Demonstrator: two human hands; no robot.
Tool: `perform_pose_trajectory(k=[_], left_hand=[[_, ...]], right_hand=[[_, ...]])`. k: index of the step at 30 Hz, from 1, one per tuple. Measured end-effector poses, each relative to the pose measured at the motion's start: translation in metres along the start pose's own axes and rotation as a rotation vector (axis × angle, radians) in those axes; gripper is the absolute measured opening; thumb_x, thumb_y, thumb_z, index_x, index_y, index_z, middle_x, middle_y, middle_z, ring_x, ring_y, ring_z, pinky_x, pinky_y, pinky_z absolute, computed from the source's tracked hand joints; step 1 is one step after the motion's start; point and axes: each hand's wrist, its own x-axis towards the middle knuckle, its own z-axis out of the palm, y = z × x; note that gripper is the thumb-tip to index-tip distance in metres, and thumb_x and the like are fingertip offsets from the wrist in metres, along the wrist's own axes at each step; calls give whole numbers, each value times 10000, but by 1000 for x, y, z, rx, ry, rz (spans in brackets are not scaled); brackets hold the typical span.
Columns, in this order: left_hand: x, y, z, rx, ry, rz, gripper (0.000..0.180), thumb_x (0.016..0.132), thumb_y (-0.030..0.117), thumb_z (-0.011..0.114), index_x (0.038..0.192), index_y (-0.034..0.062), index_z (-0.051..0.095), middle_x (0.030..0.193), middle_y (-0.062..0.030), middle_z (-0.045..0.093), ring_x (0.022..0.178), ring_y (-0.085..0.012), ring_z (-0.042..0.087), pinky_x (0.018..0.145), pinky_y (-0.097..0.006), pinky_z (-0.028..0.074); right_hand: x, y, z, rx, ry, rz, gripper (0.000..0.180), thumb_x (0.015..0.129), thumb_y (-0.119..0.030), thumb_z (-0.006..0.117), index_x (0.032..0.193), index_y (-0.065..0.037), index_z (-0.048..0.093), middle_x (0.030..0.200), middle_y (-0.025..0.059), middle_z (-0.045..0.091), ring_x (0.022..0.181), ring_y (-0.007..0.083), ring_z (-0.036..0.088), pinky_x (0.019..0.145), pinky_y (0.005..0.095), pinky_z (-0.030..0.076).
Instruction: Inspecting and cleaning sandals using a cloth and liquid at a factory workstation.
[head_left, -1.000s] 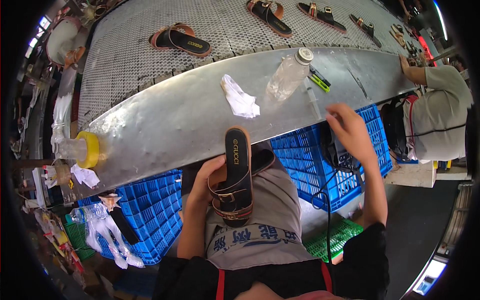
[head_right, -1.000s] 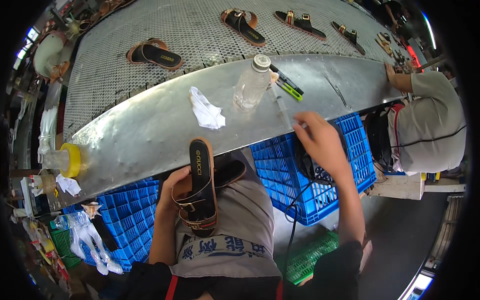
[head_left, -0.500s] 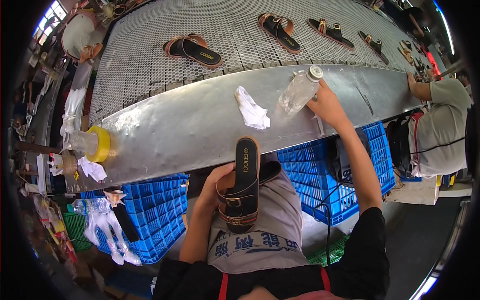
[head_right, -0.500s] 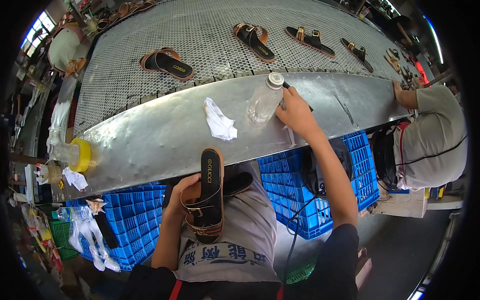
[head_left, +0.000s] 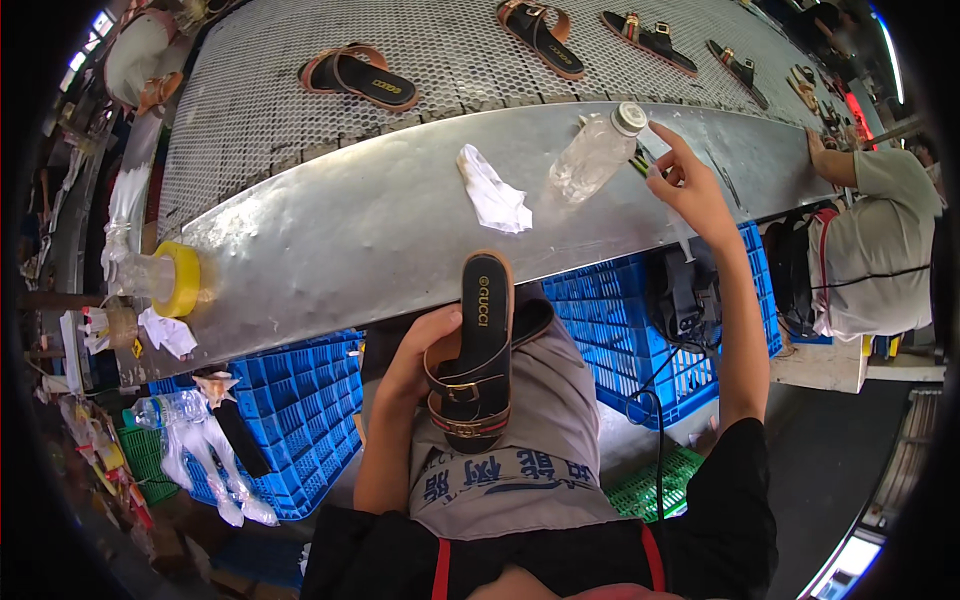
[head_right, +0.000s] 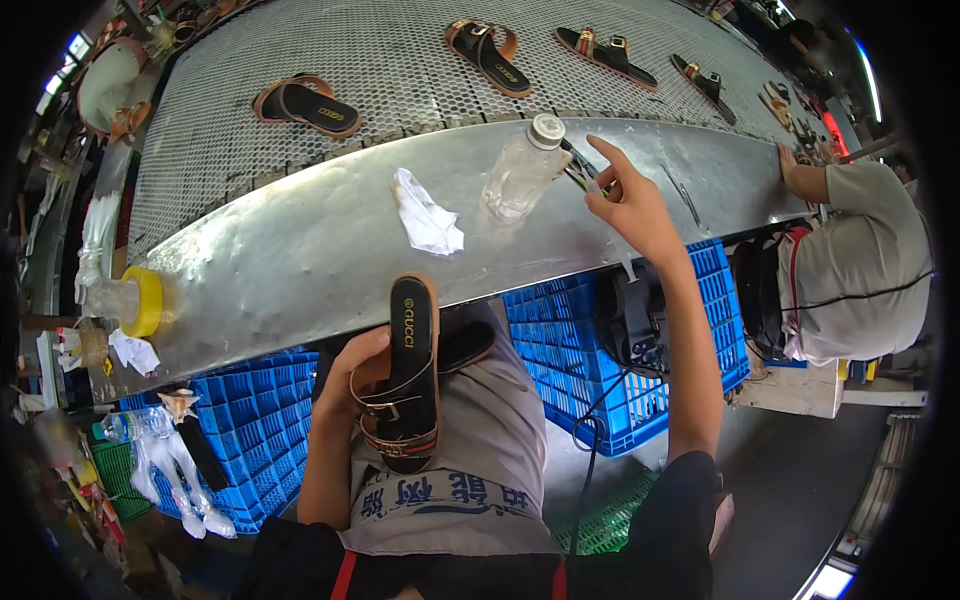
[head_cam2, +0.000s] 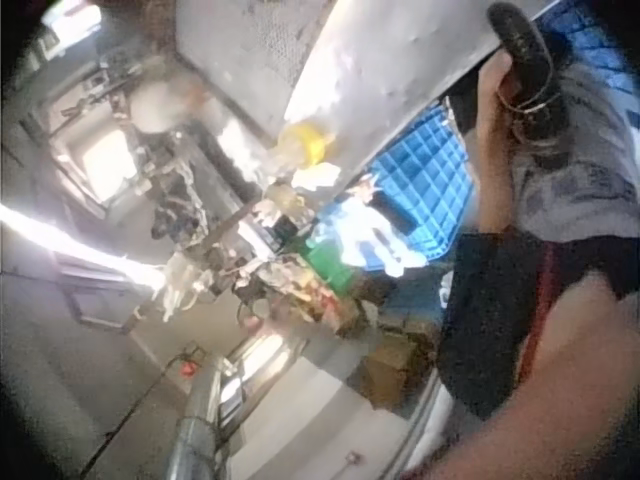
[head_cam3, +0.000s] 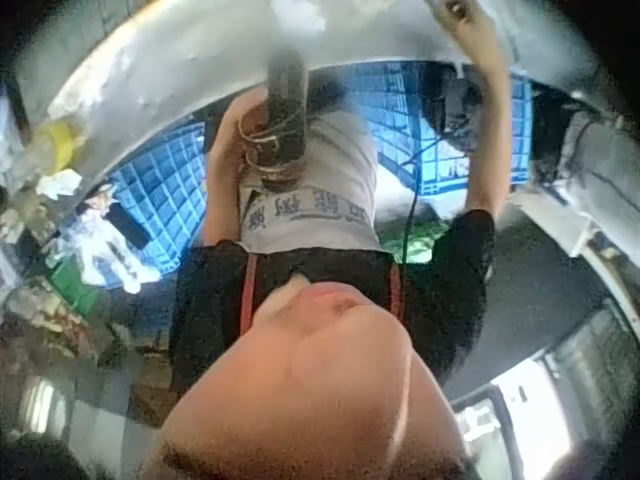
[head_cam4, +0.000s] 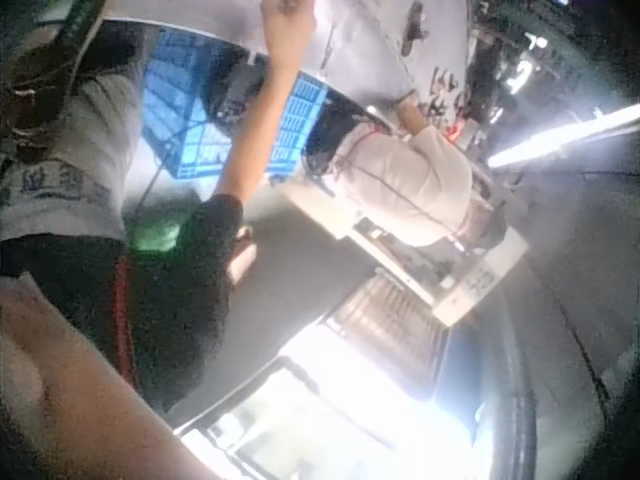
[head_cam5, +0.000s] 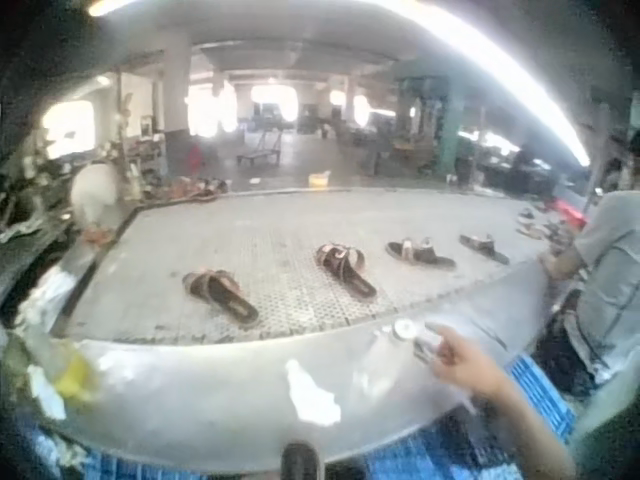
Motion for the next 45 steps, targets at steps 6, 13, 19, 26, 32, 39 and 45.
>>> perform_pose_trajectory(k=[6,13,19,26,32,39,45], left_hand=[[-3,8,3,15,-59,-7,458,949,310,526,1199,-67,600,1088,-125,677,949,-176,662,849,-281,519],[-9,8,-5,-78,-32,-29,465,960,284,560,1271,-61,547,1133,-140,657,1014,-198,650,902,-313,514],[-11,12,-17,-115,-136,-19,512,941,259,584,1331,-64,506,1185,-145,639,1057,-217,636,913,-332,511],[-18,1,-8,-206,57,66,656,799,357,660,1244,-95,492,1032,-231,640,932,-372,688,951,-497,546],[-34,12,13,-82,118,39,614,815,350,619,1200,-108,483,903,-268,647,744,-363,706,830,-499,574],[-33,27,10,-129,-64,303,779,861,281,554,1488,-59,242,839,-277,652,540,-326,664,510,-340,554],[-25,32,-14,116,-120,300,803,865,306,574,1490,-70,235,949,-320,641,529,-334,668,579,-341,586]], right_hand=[[-31,-7,-2,227,62,79,535,854,-82,691,1360,-39,521,917,30,627,718,77,514,673,237,430],[-131,-6,-43,703,280,93,501,844,-273,743,1229,-3,568,917,40,610,685,95,500,619,223,395],[-336,97,-37,1012,245,536,385,793,-328,747,995,-78,534,778,10,487,593,125,448,502,239,390],[-419,63,96,1979,-180,712,424,841,-108,666,1221,42,551,886,155,538,682,206,491,501,287,419],[-361,55,144,2087,-584,611,444,851,-138,694,1170,134,547,873,258,586,556,193,518,406,267,363],[-273,-31,152,1700,-46,826,468,965,-255,610,1334,2,480,1021,139,609,615,122,483,567,253,388],[-252,-61,144,1638,-107,867,650,849,-115,623,1437,38,391,1177,160,539,771,147,541,641,245,422]])
